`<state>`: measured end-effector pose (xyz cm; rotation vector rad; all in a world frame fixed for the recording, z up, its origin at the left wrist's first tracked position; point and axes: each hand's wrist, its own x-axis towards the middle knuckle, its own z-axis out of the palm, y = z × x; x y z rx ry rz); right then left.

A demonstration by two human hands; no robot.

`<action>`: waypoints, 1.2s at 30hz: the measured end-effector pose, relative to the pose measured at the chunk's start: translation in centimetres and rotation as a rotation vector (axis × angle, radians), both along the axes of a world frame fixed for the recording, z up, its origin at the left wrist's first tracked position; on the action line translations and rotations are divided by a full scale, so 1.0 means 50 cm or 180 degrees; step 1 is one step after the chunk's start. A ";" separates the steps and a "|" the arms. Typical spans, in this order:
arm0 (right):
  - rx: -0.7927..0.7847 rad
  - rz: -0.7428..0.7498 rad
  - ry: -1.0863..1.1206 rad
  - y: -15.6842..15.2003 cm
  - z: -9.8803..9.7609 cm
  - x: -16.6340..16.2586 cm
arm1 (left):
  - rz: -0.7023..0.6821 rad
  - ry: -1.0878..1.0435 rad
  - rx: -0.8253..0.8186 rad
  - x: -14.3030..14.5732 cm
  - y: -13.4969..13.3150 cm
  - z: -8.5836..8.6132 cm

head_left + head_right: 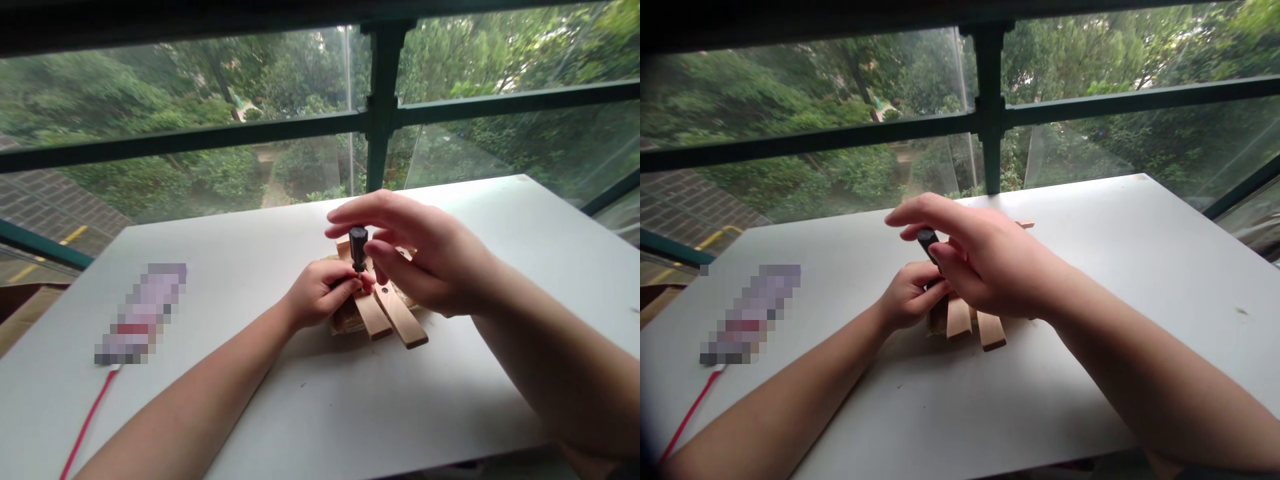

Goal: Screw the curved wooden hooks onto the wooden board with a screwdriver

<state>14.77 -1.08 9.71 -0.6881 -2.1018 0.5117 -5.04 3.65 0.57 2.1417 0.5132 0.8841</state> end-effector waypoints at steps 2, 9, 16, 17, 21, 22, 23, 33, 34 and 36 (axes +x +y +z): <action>-0.0028 0.0063 -0.0068 0.000 0.004 0.003 | -0.0003 0.0004 0.0037 0.000 0.001 -0.001; -0.0178 -0.0255 -0.0029 -0.001 0.007 0.000 | -0.0012 -0.0087 -0.0160 -0.001 0.001 -0.006; -0.0086 -0.1029 -0.0080 -0.005 0.008 -0.005 | -0.0180 -0.0541 -0.1133 0.004 -0.005 0.000; -0.0035 -0.1113 -0.0104 -0.005 0.008 -0.006 | -0.0140 -0.0592 -0.1147 0.005 -0.006 -0.002; 0.0306 -0.1451 -0.0225 -0.001 0.004 -0.008 | 0.0227 -0.0557 -0.0952 0.010 -0.007 -0.015; 0.0387 -0.1519 -0.0273 0.000 0.002 -0.009 | 0.0335 -0.0559 -0.0882 0.011 -0.007 -0.018; 0.0448 -0.1572 -0.0321 0.000 0.001 -0.010 | 0.0423 -0.0563 -0.0826 0.011 -0.007 -0.021; -0.0011 -0.0677 -0.0514 -0.005 0.006 0.004 | 0.0281 -0.0519 -0.0870 0.006 -0.005 -0.012; -0.0013 -0.0555 -0.0513 -0.004 0.008 0.007 | 0.0266 -0.0502 -0.0891 0.006 -0.005 -0.012; -0.0007 -0.0441 -0.0512 -0.001 0.010 0.012 | 0.0271 -0.0451 -0.0911 0.004 -0.004 -0.011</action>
